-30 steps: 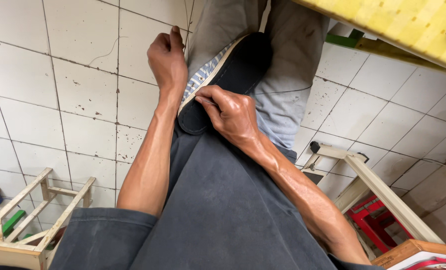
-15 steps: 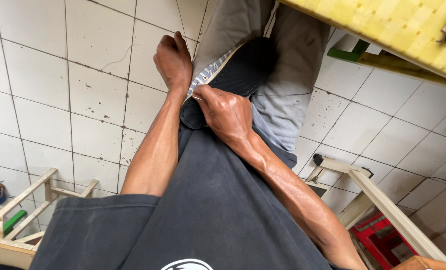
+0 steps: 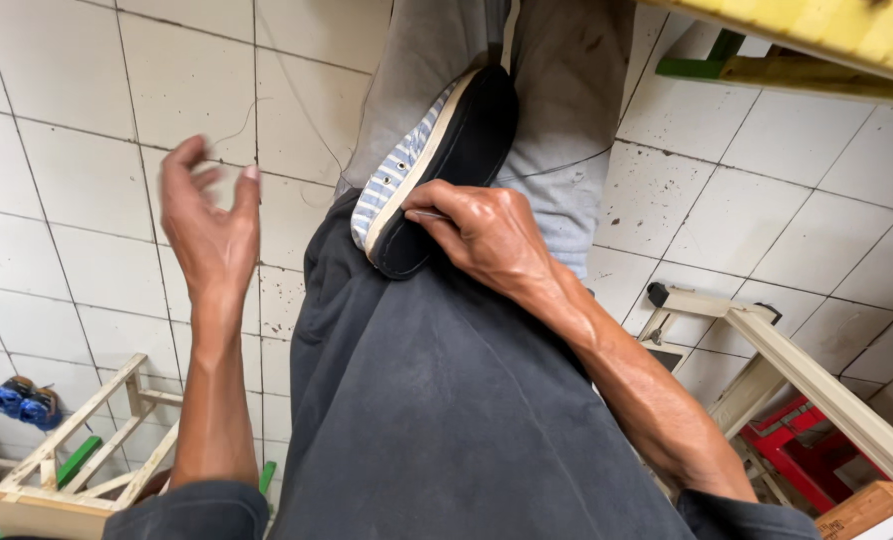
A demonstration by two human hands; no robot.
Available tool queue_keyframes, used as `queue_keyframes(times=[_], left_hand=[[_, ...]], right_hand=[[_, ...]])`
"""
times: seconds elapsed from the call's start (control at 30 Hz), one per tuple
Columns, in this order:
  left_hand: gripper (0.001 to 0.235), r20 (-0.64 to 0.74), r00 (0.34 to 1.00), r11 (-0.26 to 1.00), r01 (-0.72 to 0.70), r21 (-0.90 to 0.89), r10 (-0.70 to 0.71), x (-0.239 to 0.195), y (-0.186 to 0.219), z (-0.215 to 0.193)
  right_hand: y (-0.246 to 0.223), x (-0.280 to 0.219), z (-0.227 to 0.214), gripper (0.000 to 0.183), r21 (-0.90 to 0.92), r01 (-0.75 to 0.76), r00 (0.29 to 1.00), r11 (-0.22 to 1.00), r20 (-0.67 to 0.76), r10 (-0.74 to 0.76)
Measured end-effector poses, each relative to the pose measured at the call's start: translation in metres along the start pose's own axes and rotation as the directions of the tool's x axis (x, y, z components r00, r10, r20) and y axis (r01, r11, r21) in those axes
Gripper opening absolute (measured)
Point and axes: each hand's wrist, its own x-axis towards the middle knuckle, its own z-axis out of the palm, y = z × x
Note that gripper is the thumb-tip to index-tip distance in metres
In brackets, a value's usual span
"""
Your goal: The person is sewing the sole of a blue and white striped slip-on shoe using a needle and thread. The shoe is held between the person's legs while they work on the stitching.
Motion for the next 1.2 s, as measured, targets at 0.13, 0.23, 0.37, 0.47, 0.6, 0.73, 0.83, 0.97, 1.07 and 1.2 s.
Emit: queue_keyframes(times=[0.13,0.23,0.37,0.47,0.6,0.73,0.83,0.97,1.07,1.2], left_hand=[[0.045,0.329,0.941,0.907,0.068,-0.417,0.081,-0.005,0.042,0.017],[0.065,0.591,0.807,0.847,0.302,-0.437,0.017,-0.004,0.068,0.028],[0.059,0.812,0.577,0.764,0.562,-0.317,-0.087,0.003,0.081,0.029],[0.056,0.896,0.442,0.740,0.619,-0.262,-0.053,0.007,0.072,0.036],[0.052,0.881,0.471,0.767,0.550,-0.329,0.040,0.006,0.075,0.026],[0.047,0.837,0.547,0.709,0.583,-0.397,0.018,-0.016,0.050,0.023],[0.044,0.806,0.591,0.535,0.695,-0.480,-0.044,-0.026,0.020,0.030],[0.047,0.856,0.517,0.487,0.746,-0.455,0.008,-0.017,0.009,0.030],[0.046,0.868,0.496,0.479,0.756,-0.446,0.025,-0.017,0.009,0.030],[0.045,0.850,0.527,0.416,0.772,-0.481,0.005,-0.020,0.005,0.035]], right_hand=[[0.009,-0.010,-0.004,0.008,0.004,-0.002,1.000,1.000,-0.004,0.002],[0.008,-0.020,-0.009,0.009,0.010,-0.025,0.999,1.000,-0.032,0.026],[0.010,-0.032,-0.009,0.009,0.081,-0.050,0.996,0.995,-0.067,0.056],[0.009,-0.036,-0.007,0.009,0.104,-0.011,0.996,0.994,-0.085,0.020],[0.002,-0.057,-0.020,0.010,0.002,0.005,0.995,1.000,-0.101,-0.005],[0.026,-0.098,-0.034,0.013,-0.017,-0.108,0.971,0.994,-0.217,0.102],[0.055,-0.127,-0.051,0.023,-0.177,-0.240,0.899,0.955,-0.412,0.150],[0.040,-0.124,-0.076,0.034,0.065,-0.538,0.687,0.840,-0.544,0.482],[0.028,-0.118,-0.078,0.032,0.157,-0.476,0.707,0.865,-0.517,0.483],[-0.009,-0.091,-0.060,0.041,0.113,-0.349,0.890,0.930,-0.272,0.367]])
